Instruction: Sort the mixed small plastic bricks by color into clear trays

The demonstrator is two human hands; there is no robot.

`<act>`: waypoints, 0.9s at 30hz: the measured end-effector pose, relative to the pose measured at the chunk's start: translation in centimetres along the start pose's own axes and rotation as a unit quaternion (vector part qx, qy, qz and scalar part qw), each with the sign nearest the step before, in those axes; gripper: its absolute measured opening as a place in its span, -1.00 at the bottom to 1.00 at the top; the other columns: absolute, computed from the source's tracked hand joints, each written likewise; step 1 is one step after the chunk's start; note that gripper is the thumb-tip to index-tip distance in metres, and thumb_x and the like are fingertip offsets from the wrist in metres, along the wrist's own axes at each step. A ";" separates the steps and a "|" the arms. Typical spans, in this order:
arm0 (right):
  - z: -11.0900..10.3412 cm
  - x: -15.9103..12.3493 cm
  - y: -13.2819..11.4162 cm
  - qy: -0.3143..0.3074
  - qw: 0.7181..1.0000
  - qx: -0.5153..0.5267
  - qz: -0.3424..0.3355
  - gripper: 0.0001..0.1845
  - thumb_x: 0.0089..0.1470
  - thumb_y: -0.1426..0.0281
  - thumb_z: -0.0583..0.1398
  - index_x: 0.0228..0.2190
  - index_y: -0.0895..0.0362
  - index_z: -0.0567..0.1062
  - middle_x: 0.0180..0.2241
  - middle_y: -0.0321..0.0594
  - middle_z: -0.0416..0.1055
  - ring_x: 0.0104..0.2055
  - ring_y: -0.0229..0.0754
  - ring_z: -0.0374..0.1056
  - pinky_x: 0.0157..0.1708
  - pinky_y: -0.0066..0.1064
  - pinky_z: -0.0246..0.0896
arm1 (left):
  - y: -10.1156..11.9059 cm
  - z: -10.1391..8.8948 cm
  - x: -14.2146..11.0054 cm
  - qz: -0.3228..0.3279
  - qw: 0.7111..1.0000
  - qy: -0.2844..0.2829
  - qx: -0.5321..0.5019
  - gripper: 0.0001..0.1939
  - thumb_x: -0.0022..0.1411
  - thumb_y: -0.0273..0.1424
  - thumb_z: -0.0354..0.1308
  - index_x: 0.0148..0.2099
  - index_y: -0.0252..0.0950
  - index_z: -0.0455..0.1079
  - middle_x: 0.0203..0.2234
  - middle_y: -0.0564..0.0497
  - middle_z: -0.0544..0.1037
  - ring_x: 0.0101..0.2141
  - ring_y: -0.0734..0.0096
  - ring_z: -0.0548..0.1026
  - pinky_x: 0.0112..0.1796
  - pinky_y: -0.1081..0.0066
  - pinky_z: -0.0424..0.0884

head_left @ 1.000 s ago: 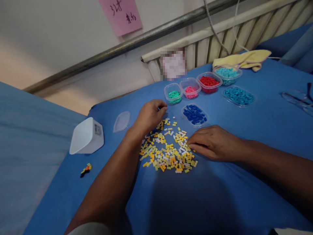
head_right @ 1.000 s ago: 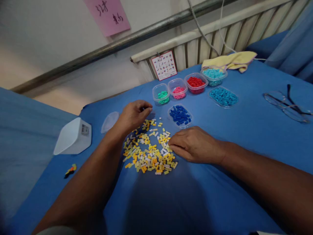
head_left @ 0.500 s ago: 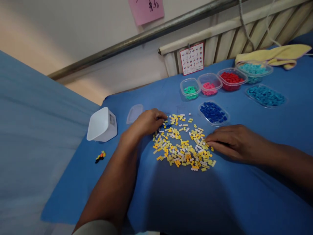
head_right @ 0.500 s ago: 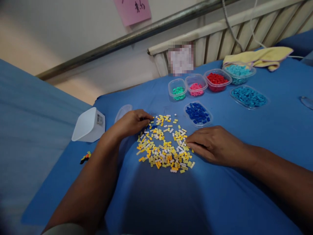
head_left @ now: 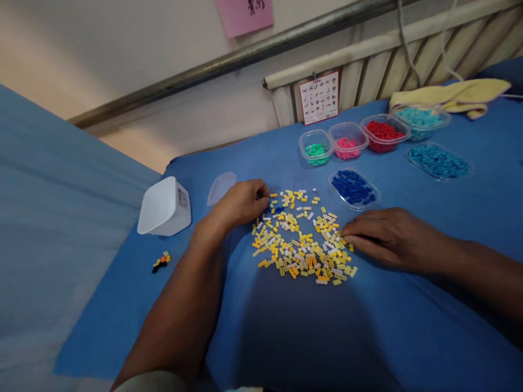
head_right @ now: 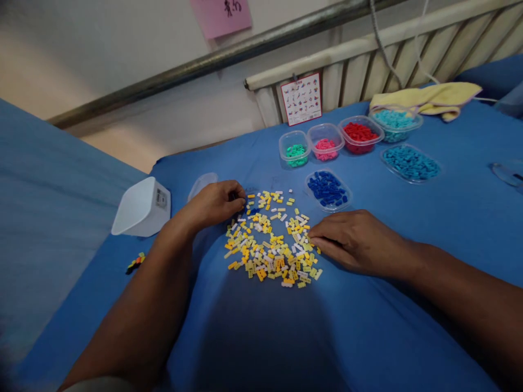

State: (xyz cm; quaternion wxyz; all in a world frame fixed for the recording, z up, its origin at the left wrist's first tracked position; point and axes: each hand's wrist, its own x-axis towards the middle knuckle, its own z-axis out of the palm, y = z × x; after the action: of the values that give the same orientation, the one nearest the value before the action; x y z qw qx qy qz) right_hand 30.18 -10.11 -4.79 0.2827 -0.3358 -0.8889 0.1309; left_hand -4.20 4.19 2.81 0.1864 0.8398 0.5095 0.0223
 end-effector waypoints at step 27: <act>-3.0 -0.1 1.6 0.107 0.982 -0.046 0.148 -0.76 0.48 0.24 0.23 -0.07 0.02 0.70 -0.19 -0.19 0.77 -0.25 -0.06 0.68 -0.25 -0.28 0.52 | 9.4 4.0 -2.4 0.118 0.928 -0.006 -0.355 -0.75 0.41 -0.21 0.35 -0.03 -0.29 0.63 -0.32 -0.02 0.64 -0.32 0.39 0.53 -0.26 0.37 0.44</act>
State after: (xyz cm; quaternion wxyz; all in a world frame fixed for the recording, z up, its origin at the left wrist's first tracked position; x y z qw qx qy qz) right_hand 32.88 -8.86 -3.15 0.3381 -0.4885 -0.7989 0.0935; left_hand 3.55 -2.93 2.60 0.4709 0.7732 0.3643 0.2185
